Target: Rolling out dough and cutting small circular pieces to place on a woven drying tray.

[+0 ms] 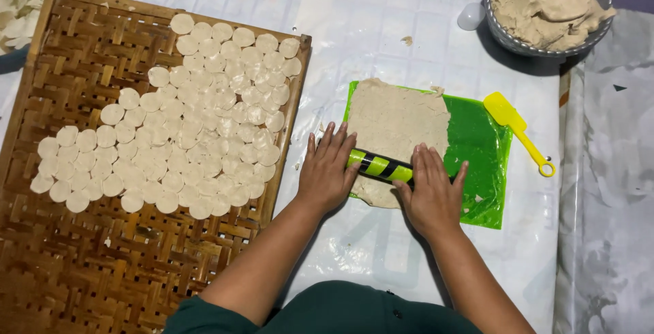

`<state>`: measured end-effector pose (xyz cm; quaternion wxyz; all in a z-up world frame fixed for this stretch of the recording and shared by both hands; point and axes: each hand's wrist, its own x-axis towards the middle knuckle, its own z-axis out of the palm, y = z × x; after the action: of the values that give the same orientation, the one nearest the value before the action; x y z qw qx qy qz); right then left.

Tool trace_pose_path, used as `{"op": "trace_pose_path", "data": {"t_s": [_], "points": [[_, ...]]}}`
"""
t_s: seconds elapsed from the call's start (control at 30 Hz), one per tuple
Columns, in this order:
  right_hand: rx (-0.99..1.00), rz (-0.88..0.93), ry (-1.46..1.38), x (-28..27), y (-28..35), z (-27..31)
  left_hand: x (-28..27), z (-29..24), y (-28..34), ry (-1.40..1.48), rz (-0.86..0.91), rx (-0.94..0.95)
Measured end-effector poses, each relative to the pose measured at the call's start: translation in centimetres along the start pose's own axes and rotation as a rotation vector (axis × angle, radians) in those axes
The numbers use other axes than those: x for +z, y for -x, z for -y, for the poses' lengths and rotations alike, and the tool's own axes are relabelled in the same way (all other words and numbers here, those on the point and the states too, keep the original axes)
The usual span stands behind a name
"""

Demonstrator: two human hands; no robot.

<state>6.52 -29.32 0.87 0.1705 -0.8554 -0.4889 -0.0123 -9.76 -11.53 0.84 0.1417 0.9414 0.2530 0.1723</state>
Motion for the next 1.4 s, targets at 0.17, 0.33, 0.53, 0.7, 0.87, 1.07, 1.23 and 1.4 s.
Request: {"op": "trace_pose_path", "data": {"t_s": [0.17, 0.33, 0.53, 0.7, 0.87, 1.07, 1.23, 1.4], "points": [[0.034, 0.135, 0.136, 0.6, -5.9, -2.3, 0.1, 0.1, -6.2, -0.054, 0.173, -0.079], [0.073, 0.234, 0.099, -0.4, -7.1, -2.3, 0.3, 1.4, -7.2, -0.037, 0.230, -0.090], [-0.072, 0.316, -0.013, -5.3, -4.7, 0.3, -6.1, 0.8, -5.4, 0.226, 0.446, -0.064], [-0.177, 0.088, 0.028, -6.6, -0.8, 3.3, -9.4, 0.0, -1.3, 0.126, 0.262, 0.022], [-0.129, 0.155, -0.044, -3.2, 0.8, 3.7, -5.2, 2.0, 2.3, 0.104, 0.150, 0.019], [-0.029, 0.079, 0.061, 0.2, -4.8, 0.6, -1.8, 2.8, -3.5, -0.085, 0.185, -0.093], [0.026, 0.091, 0.057, 0.2, -6.1, 0.5, -0.5, 3.1, -3.7, -0.130, 0.153, -0.132], [-0.064, 0.060, 0.146, -0.3, -1.9, 2.8, -3.6, 1.8, 0.9, -0.082, 0.075, -0.061]]}}
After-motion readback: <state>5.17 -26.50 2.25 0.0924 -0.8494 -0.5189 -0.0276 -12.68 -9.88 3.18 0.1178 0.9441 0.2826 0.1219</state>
